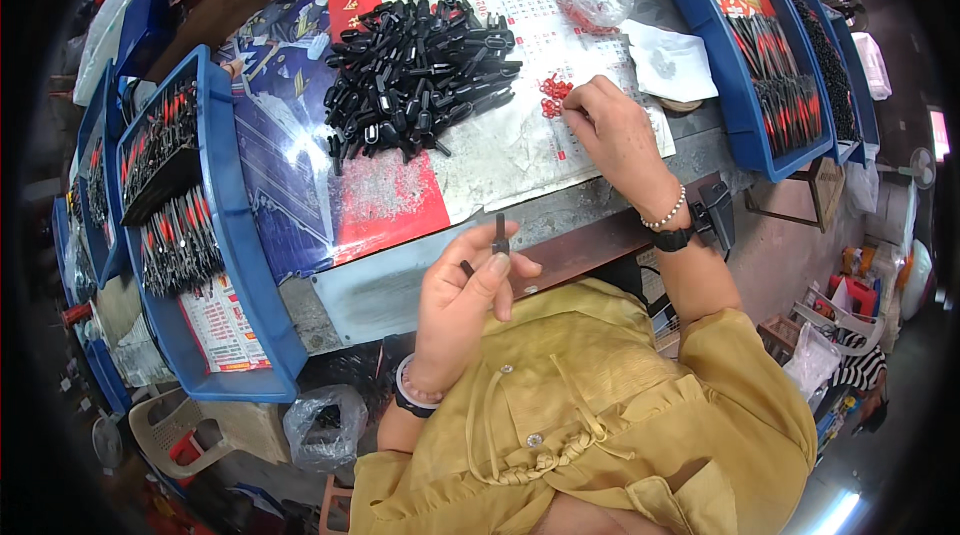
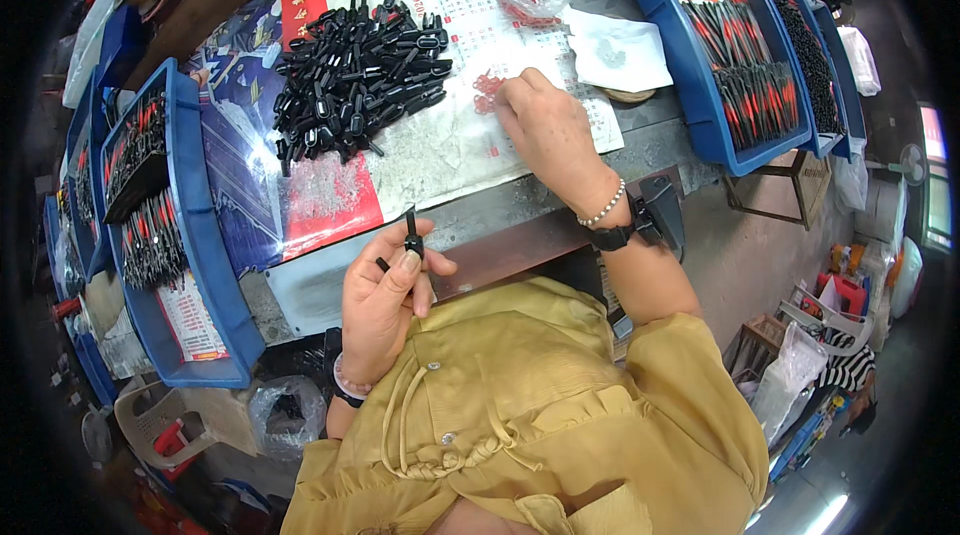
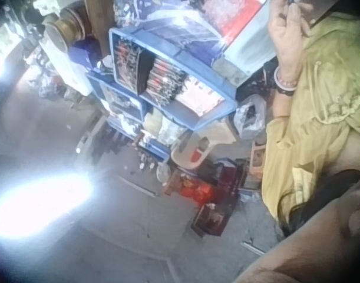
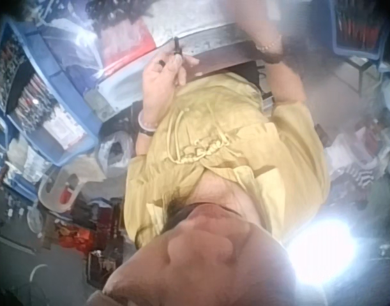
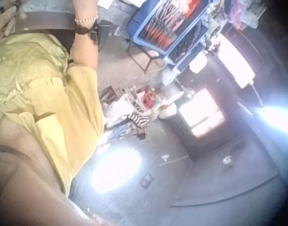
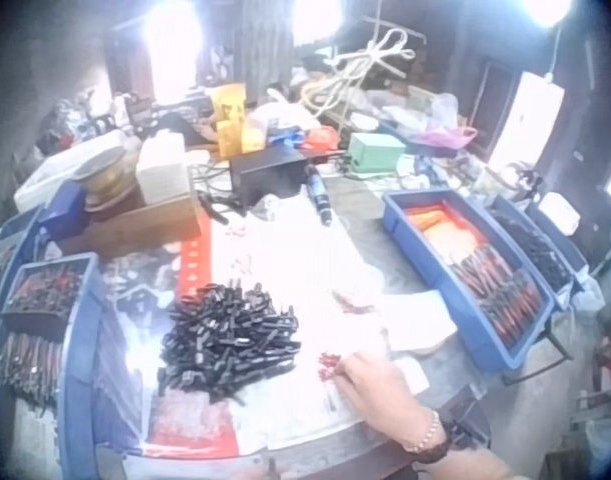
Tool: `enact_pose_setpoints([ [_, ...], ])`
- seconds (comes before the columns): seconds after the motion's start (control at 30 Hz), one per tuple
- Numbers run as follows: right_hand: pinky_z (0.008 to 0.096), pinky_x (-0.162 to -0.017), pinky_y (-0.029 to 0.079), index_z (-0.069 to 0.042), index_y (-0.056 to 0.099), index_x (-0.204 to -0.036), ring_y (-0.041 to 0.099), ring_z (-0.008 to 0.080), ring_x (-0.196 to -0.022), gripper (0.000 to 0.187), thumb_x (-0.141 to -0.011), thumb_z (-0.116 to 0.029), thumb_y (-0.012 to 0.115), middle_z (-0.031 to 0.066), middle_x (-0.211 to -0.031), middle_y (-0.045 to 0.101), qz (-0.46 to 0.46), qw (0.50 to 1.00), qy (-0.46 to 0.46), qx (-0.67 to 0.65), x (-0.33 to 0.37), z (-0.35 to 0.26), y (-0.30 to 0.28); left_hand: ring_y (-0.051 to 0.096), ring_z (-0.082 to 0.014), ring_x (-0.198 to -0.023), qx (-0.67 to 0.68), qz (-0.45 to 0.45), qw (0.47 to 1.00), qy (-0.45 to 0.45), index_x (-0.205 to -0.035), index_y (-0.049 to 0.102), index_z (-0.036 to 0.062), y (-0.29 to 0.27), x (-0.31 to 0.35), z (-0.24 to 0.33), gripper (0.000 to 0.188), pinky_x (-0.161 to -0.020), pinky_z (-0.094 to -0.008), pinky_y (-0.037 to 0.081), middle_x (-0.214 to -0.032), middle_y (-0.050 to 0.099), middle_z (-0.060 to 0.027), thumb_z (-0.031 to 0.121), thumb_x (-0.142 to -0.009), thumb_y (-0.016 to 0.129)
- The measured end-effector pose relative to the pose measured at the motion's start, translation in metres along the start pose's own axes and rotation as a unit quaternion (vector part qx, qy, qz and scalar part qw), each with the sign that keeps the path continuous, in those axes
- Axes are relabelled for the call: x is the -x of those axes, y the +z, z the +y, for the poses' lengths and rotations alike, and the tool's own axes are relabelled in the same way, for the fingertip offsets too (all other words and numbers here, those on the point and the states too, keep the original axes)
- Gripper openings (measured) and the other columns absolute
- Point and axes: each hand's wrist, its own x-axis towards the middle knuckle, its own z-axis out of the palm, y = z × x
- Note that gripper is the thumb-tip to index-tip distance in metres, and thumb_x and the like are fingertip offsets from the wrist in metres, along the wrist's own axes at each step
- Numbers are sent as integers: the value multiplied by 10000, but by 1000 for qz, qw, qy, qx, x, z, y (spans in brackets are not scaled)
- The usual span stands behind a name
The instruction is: The person repeatedly picks a black plastic key housing and a red rubber seal from a table, inserts the seal into the housing, and places the assembled unit on the table. The person handles the parts one at a time and continues the cycle throughout the clip.
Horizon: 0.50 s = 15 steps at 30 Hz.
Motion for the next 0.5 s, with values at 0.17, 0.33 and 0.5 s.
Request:
enact_pose_setpoints([
  [0.17, 387, -637, 487, 0, 567, -812, 591, 336, -696, 87, -801, -70, 617, 144, -814, 593, -25, 1000, 7, 4, -5, 3, 0, 465, -58, -557, 25, -4, 1000, 5, -1177, 480, -28, -2, -1, 0, 267, -543, -179, 388, -901, 634, -155, 122, -959, 513],
  [0.33, 268, -632, 510, 27, 582, -873, 653, 161, -696, 75, -827, -19, 619, 76, -806, 642, -20, 940, 169, -295, 10, -16, -14, 456, -62, -546, 17, 16, 1000, 13, -1143, 492, -25, -3, -3, 0, 237, -537, -189, 383, -866, 623, -132, 114, -952, 517],
  [0.5, 229, -691, 529, 58, 618, -1002, 668, 137, -784, 145, -863, 16, 612, 75, -895, 653, -92, 826, 216, -513, 32, -53, -24, 419, -50, -499, 18, -10, 1000, 2, -1144, 500, -24, -1, -5, -1, 248, -511, -171, 357, -830, 613, -116, 134, -954, 517],
])
